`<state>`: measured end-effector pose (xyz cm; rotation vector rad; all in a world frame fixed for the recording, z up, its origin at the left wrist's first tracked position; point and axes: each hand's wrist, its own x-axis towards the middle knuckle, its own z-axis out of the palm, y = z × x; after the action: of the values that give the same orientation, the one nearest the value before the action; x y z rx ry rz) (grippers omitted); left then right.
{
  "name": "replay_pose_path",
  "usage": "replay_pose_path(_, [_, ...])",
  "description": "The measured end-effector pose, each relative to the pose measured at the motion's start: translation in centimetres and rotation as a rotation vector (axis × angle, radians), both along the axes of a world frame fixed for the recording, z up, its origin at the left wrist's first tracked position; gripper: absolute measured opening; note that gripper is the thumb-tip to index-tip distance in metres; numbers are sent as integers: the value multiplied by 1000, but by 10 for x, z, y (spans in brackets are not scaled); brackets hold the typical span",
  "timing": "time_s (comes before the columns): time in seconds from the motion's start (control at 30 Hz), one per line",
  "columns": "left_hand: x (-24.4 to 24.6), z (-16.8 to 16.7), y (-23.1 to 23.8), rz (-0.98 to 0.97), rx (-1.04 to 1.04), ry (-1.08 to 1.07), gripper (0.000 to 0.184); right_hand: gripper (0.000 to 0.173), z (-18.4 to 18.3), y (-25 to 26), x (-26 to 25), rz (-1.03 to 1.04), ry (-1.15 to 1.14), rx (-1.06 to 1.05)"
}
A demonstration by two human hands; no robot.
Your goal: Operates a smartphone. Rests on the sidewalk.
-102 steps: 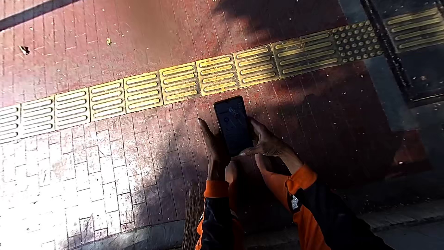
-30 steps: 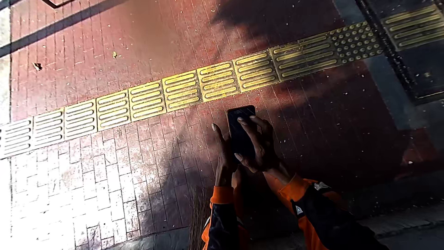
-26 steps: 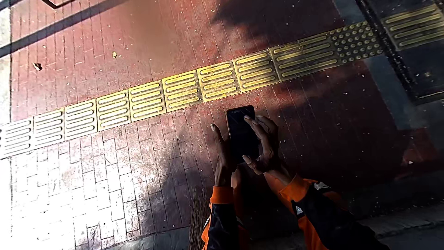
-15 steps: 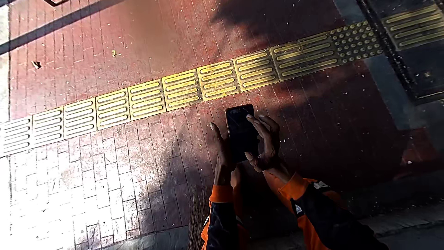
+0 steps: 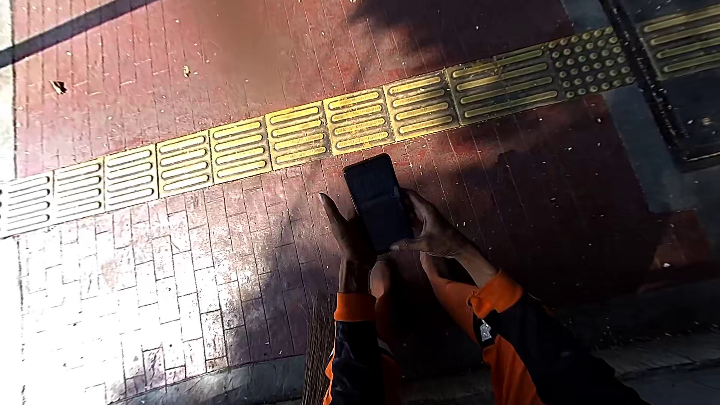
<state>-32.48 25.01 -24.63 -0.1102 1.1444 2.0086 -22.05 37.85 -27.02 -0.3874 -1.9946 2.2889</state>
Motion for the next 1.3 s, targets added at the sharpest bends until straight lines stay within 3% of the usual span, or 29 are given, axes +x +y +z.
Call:
replay_pose_path(0.13, [2,0,1,-8,1,11,105,98,-1,1,0,-35,5,-37])
replay_pose_path(0.2, [2,0,1,-10,17,20,105,97,0,-3,1,-161,74,58])
replay_pose_path(0.33, [1,0,1,-50,2,15,114,78,-12,-16,1,-590,313,692])
replay_pose_path(0.43, [2,1,2,-18,-21,17,110,69,-16,-32,4,-632,510,908])
replay_pose_path(0.6, [1,0,2,0,-65,-6,110,73,-23,-55,8,-475,610,930])
replay_pose_path(0.8, [0,0,2,2,-72,-2,111,78,-21,-54,8,-379,566,1033])
replay_pose_path(1.07, [0,-1,2,-1,16,4,108,78,-23,-35,3,-638,524,929])
replay_pose_path(1.3, [2,-2,4,-97,107,12,116,73,-19,-26,1,-721,478,880])
